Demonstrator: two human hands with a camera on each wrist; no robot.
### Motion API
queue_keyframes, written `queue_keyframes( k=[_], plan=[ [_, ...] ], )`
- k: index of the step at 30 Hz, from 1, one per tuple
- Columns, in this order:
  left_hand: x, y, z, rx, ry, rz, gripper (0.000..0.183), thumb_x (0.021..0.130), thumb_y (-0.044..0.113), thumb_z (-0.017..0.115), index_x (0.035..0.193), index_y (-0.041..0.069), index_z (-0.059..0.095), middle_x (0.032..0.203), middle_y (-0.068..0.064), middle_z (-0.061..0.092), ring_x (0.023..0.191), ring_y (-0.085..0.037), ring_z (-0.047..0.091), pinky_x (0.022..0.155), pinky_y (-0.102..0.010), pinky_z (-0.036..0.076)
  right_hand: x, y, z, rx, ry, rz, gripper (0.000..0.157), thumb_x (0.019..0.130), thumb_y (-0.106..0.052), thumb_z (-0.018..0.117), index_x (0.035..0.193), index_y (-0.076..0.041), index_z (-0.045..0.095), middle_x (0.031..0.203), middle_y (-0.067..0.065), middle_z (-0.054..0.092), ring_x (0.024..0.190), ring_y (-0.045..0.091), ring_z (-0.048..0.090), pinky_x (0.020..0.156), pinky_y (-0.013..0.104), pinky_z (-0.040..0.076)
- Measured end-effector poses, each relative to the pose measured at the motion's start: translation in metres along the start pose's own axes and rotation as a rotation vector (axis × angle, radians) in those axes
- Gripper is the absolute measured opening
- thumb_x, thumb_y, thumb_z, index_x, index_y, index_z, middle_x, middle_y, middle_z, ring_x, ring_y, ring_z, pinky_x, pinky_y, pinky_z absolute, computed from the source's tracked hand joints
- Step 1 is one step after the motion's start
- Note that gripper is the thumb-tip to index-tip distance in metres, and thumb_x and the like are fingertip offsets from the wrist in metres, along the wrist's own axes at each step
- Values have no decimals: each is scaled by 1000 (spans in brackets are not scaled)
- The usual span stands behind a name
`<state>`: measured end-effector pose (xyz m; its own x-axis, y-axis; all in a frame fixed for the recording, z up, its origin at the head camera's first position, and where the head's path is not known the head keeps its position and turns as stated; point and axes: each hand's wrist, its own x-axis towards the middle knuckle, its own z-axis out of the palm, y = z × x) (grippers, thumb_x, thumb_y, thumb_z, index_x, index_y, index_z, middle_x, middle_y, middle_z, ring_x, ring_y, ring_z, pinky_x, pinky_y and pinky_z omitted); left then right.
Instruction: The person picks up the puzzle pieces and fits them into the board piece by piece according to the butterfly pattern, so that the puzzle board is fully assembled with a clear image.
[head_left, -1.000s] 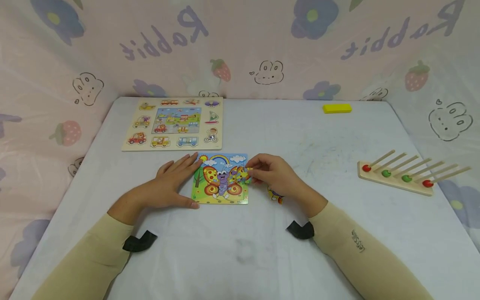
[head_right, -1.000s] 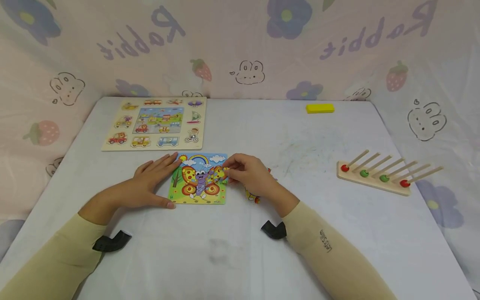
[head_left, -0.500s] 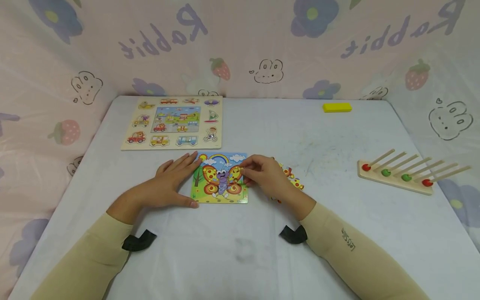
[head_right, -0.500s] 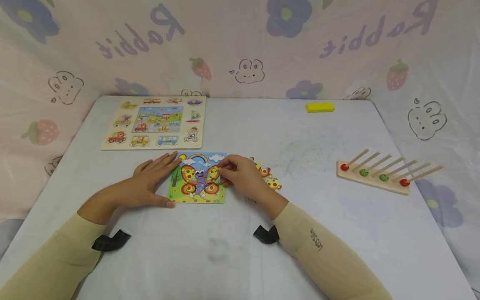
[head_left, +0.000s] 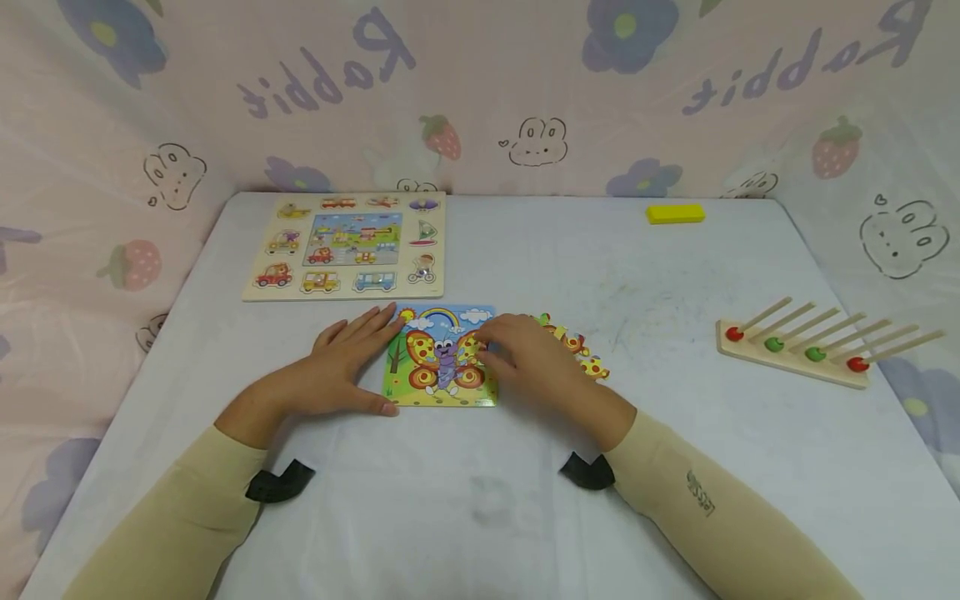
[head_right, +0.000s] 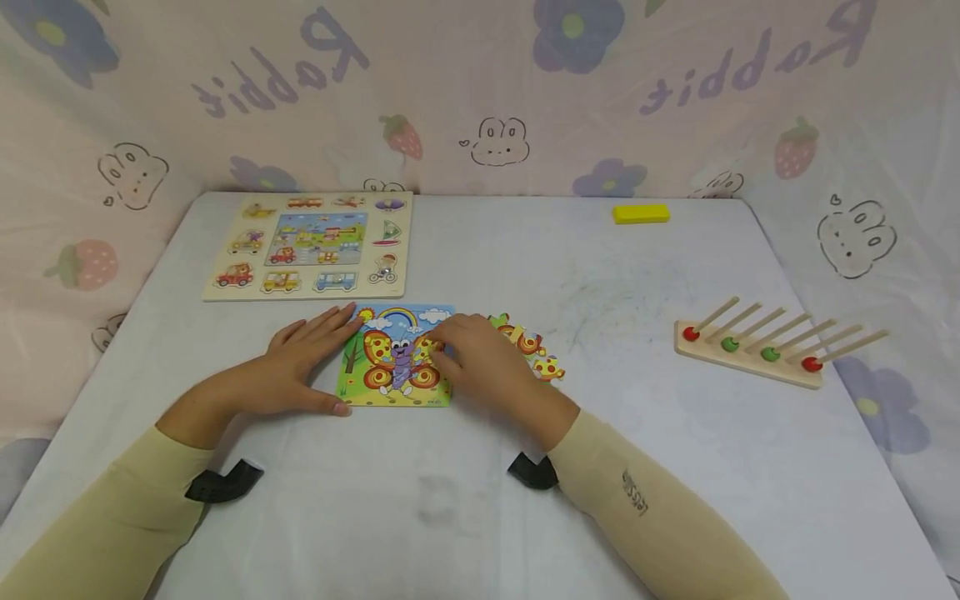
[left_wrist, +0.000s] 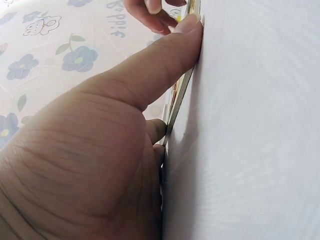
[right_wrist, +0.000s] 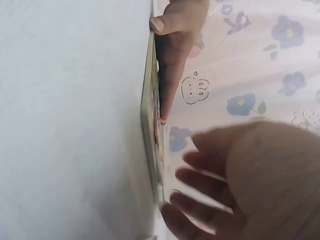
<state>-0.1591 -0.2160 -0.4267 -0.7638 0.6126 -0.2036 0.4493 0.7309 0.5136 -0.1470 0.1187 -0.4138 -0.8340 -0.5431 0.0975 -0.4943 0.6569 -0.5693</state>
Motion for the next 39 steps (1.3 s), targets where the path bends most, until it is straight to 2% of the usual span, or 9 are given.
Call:
queue_keyframes(
  k=[3, 6, 11, 15, 19, 28, 32, 35, 39],
  plan=[
    [0, 1, 0, 4, 1, -2, 129, 83, 71, 85, 176, 14, 17, 183, -3, 0, 166, -29, -7, 124, -66, -1, -3, -8, 1, -185, -121, -147, 42, 108, -22, 70, 145, -1, 68, 151, 13, 63, 146, 31, 52, 121, 44, 39],
    [0, 1, -1, 4, 5, -1, 127, 83, 70, 85, 176, 14, 18, 183, -4, 2, 166, -30, -6, 124, -66, -1, -8, -13, 4, -284, -204, -226, 50, 109, -24, 70, 153, -1, 62, 160, 14, 55, 151, 32, 47, 121, 46, 39],
    [0, 1, -1, -8, 5, 2, 126, 85, 71, 83, 176, 13, 19, 183, -6, 3, 166, -32, -5, 124, -68, 0, -11, -16, 7, -347, -259, -243, 53, 109, -24, 69, 156, -1, 58, 164, 15, 50, 153, 33, 44, 119, 49, 42],
    [0, 0, 0, -5, 5, 5, 127, 84, 71, 84, 176, 13, 19, 183, -5, 2, 166, -31, -5, 124, -67, 0, -13, -20, 5, -344, -291, -210, 55, 109, -25, 69, 157, -2, 57, 166, 15, 47, 155, 35, 41, 119, 51, 41],
    [1, 0, 1, 6, 6, 6, 128, 83, 71, 85, 176, 14, 19, 183, -3, 1, 166, -29, -6, 124, -66, 0, -13, -18, 6, -317, -284, -198, 54, 110, -24, 68, 158, -3, 57, 166, 14, 47, 155, 34, 41, 120, 51, 39],
    [-2, 2, -1, -10, 8, 7, 126, 84, 70, 85, 176, 13, 19, 183, -6, 2, 166, -32, -5, 124, -68, -1, -12, -13, 5, -181, -289, -148, 58, 110, -27, 67, 163, -7, 52, 169, 9, 44, 158, 29, 35, 124, 50, 34],
    [-2, 1, -1, -8, 9, 11, 127, 84, 69, 85, 176, 12, 19, 183, -6, 2, 166, -32, -5, 124, -68, 0, -11, -9, 0, -85, -292, -114, 56, 111, -30, 66, 162, -10, 54, 168, 5, 47, 158, 24, 36, 125, 45, 32],
    [-2, 1, 0, -11, 12, 14, 127, 84, 68, 86, 176, 12, 19, 183, -6, 2, 166, -32, -5, 124, -67, 0, -10, -2, -10, 69, -242, -55, 53, 110, -31, 67, 159, -13, 58, 162, 0, 55, 152, 20, 45, 121, 43, 38],
    [-2, 1, 0, -16, 12, 15, 127, 84, 68, 86, 176, 12, 19, 183, -6, 2, 166, -32, -5, 124, -67, -1, -9, 14, -30, 369, -88, 5, 43, 111, -24, 67, 151, -8, 65, 151, 3, 65, 136, 24, 61, 109, 46, 51]
  ],
)
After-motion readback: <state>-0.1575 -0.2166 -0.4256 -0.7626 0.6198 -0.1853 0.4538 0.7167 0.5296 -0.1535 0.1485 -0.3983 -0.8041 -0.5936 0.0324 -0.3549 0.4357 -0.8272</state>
